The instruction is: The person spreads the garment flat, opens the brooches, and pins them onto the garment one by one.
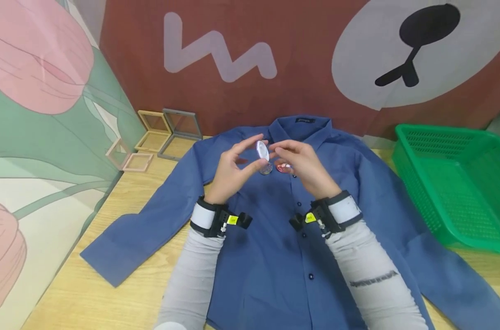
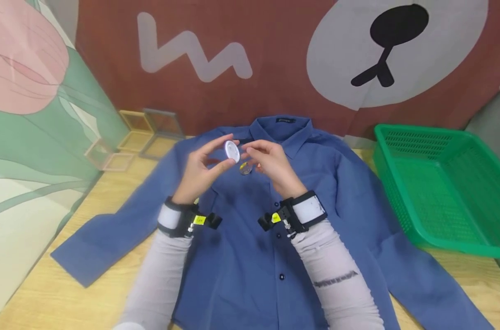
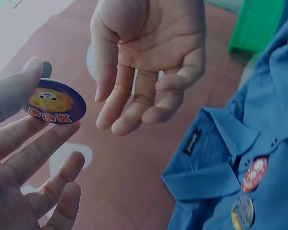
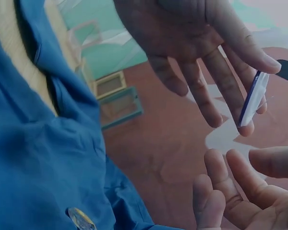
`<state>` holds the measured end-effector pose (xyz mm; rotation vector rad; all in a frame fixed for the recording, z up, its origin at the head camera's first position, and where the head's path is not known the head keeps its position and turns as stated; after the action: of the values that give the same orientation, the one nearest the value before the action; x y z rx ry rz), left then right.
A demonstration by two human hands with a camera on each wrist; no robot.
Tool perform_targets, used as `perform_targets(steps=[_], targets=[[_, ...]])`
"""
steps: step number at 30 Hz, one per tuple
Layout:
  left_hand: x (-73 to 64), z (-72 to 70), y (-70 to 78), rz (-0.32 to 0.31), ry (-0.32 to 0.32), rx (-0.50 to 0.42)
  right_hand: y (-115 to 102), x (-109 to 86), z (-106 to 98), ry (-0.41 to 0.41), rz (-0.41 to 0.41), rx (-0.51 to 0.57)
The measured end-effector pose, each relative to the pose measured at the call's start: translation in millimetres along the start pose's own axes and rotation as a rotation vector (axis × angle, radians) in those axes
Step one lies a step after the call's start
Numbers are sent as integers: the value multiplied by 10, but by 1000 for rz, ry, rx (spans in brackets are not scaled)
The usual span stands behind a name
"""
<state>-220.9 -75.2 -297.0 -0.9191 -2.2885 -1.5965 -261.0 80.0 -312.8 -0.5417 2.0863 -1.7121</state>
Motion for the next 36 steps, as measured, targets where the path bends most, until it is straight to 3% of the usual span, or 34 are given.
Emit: perform_targets(steps=[3,9,19,24,27,29,32,36], targets=[[1,-56,-82,-34,13,18,4,105,-10,17,16,-53],[19,-124,-265,-90,39,26,49,276,-44,52,33,-61],[115,-137,-597,-169,19,15,137,524,-87,76,55,76],[119,-166,-730,-215,22,54,287,684,-76,56,106,145],[98,-159,-813,-251,21,55,412,768,-57,46,130,130],[78,-153,-885,-276,23,45,498,828,-22,32,137,76],[42,-144,-995,-310,34,6,587,920,78,-30,122,-103],[12,-132,-1110,-353,44,-13,607,1027,213,-120,49,-511]])
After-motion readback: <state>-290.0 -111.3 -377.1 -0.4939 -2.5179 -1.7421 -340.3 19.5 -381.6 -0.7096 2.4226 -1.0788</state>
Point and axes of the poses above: each hand's wrist, its own x-axis towards the middle knuckle, its own z-axis out of the palm, y = z × x, the point moved 8 cm from there along x, towards the middle knuckle, and after that the axes turned 13 degrees about -y, right-handed, at the moved point
